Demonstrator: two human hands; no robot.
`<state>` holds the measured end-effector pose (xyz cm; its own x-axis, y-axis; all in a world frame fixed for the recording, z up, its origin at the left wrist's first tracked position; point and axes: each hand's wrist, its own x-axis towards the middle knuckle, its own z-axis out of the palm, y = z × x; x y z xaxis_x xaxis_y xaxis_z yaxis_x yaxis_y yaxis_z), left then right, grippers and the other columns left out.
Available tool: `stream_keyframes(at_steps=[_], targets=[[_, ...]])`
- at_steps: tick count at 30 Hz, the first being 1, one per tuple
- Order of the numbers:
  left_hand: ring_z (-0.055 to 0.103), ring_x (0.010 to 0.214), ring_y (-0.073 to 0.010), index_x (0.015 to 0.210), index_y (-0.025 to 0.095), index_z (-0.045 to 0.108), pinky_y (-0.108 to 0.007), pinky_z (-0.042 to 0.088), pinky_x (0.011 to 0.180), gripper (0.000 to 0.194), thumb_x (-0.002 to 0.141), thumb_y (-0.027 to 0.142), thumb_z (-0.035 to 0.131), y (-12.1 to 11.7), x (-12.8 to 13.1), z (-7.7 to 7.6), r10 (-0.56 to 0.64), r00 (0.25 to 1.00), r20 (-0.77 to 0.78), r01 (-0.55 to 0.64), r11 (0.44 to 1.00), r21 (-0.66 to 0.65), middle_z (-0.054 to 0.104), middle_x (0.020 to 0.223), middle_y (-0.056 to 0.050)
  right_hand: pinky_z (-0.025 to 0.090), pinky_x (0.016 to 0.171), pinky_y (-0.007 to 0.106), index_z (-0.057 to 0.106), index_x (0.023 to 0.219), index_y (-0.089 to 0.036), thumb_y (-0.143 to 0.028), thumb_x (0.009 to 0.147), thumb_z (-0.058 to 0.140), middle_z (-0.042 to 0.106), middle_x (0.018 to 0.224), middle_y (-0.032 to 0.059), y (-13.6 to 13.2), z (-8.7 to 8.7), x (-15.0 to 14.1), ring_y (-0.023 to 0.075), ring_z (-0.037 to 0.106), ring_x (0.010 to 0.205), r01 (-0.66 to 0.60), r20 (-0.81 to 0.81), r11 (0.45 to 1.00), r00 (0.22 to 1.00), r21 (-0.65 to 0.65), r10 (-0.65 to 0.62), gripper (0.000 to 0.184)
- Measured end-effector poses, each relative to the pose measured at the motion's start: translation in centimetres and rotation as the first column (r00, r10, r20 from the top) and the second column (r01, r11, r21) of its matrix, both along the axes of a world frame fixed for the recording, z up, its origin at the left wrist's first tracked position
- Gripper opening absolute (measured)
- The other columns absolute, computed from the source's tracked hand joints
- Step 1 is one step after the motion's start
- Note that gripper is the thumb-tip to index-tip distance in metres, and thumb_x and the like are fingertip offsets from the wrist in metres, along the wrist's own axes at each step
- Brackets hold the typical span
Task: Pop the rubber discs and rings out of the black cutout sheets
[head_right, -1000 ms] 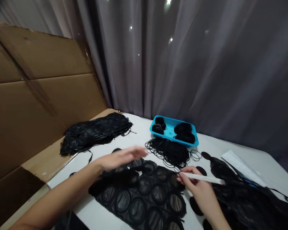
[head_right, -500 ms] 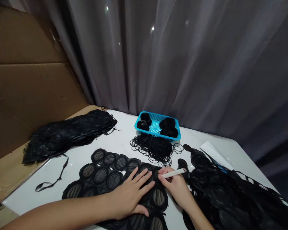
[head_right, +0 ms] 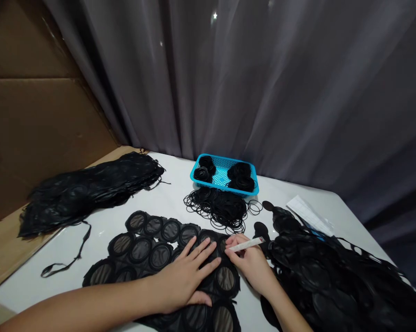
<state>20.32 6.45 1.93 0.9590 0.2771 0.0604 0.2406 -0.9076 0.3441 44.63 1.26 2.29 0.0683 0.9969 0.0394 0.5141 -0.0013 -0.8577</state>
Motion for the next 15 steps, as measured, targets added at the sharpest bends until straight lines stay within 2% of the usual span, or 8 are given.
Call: stream_keyframes(at_steps=[2, 4, 6, 8, 10, 12, 13, 15], targets=[[0.011, 0.152, -0.0350, 0.157, 0.016, 0.028, -0.060, 0.013, 0.120, 0.082, 0.096, 0.071, 0.038, 0.0, 0.0, 0.1, -0.002, 1.000, 0.006, 0.002, 1.000, 0.002, 0.022, 0.162, -0.020, 0.052, 0.085, 0.036, 0.056, 0.070, -0.022, -0.032, 0.090, 0.057, 0.069, 0.095, 0.0079, -0.4, 0.1, -0.6, 0.0245, 0.066, 0.093, -0.021, 0.068, 0.999, 0.998, 0.037, 0.018, 0.022], [0.010, 0.152, -0.0353, 0.157, 0.016, 0.029, -0.060, 0.013, 0.120, 0.083, 0.095, 0.071, 0.038, -0.1, -0.1, 0.2, -0.002, 1.000, 0.012, 0.002, 1.000, 0.006, 0.020, 0.163, -0.020, 0.052, 0.086, 0.037, 0.061, 0.082, -0.023, -0.030, 0.094, 0.051, 0.070, 0.100, 0.0096, -1.0, -0.3, -1.5, 0.0245, 0.066, 0.095, -0.070, 0.181, 0.993, 0.982, 0.096, 0.052, 0.018], [0.010, 0.152, -0.0356, 0.156, 0.016, 0.029, -0.060, 0.013, 0.120, 0.083, 0.095, 0.072, 0.039, -0.1, -0.1, 0.3, -0.005, 1.000, 0.014, 0.005, 1.000, 0.005, 0.020, 0.163, -0.020, 0.052, 0.087, 0.040, 0.064, 0.096, -0.022, -0.025, 0.096, 0.044, 0.070, 0.106, 0.0120, -1.5, -0.9, -2.1, 0.0264, 0.066, 0.097, -0.122, 0.348, 0.978, 0.936, 0.167, 0.058, 0.020], [0.011, 0.152, -0.0363, 0.156, 0.016, 0.031, -0.061, 0.013, 0.120, 0.082, 0.095, 0.072, 0.039, -0.1, -0.1, 0.3, -0.008, 1.000, 0.013, 0.008, 1.000, -0.003, 0.020, 0.163, -0.020, 0.051, 0.086, 0.042, 0.064, 0.101, -0.022, -0.021, 0.095, 0.039, 0.071, 0.105, 0.0137, -1.5, -1.3, -1.6, 0.0288, 0.065, 0.096, -0.115, 0.514, 0.967, 0.858, 0.226, -0.018, 0.025], [0.012, 0.152, -0.0374, 0.155, 0.016, 0.033, -0.063, 0.014, 0.119, 0.081, 0.096, 0.071, 0.038, -0.1, 0.0, 0.3, -0.009, 1.000, 0.013, 0.009, 1.000, -0.009, 0.021, 0.162, -0.021, 0.050, 0.079, 0.042, 0.062, 0.095, -0.021, -0.022, 0.095, 0.037, 0.071, 0.097, 0.0148, -1.1, -1.0, 0.1, 0.0299, 0.065, 0.088, 0.015, 0.612, 0.965, 0.771, 0.263, -0.179, 0.025], [0.013, 0.151, -0.0381, 0.154, 0.016, 0.034, -0.063, 0.014, 0.119, 0.080, 0.096, 0.071, 0.037, 0.0, 0.0, 0.4, -0.007, 1.000, 0.019, 0.007, 1.000, -0.005, 0.022, 0.162, -0.021, 0.049, 0.072, 0.040, 0.058, 0.087, -0.021, -0.030, 0.096, 0.037, 0.070, 0.089, 0.0154, -0.7, 0.1, 2.5, 0.0299, 0.065, 0.080, 0.226, 0.623, 0.929, 0.692, 0.294, -0.365, 0.025], [0.014, 0.151, -0.0381, 0.154, 0.016, 0.035, -0.062, 0.015, 0.119, 0.080, 0.096, 0.071, 0.038, 0.0, 0.0, 0.4, -0.005, 1.000, 0.026, 0.005, 1.000, 0.001, 0.023, 0.162, -0.021, 0.049, 0.071, 0.039, 0.057, 0.085, -0.022, -0.034, 0.096, 0.037, 0.070, 0.091, 0.0155, -0.7, 0.8, 3.6, 0.0300, 0.066, 0.080, 0.313, 0.596, 0.903, 0.679, 0.293, -0.429, 0.025], [0.017, 0.151, -0.0371, 0.153, 0.016, 0.036, -0.060, 0.016, 0.120, 0.079, 0.096, 0.070, 0.040, -0.1, -0.2, 0.7, -0.008, 0.999, 0.042, 0.007, 1.000, 0.018, 0.026, 0.161, -0.021, 0.049, 0.072, 0.036, 0.055, 0.085, -0.023, -0.041, 0.095, 0.041, 0.072, 0.096, 0.0129, -1.3, 2.2, 4.8, 0.0286, 0.068, 0.083, 0.398, 0.503, 0.884, 0.727, 0.246, -0.468, 0.025]])
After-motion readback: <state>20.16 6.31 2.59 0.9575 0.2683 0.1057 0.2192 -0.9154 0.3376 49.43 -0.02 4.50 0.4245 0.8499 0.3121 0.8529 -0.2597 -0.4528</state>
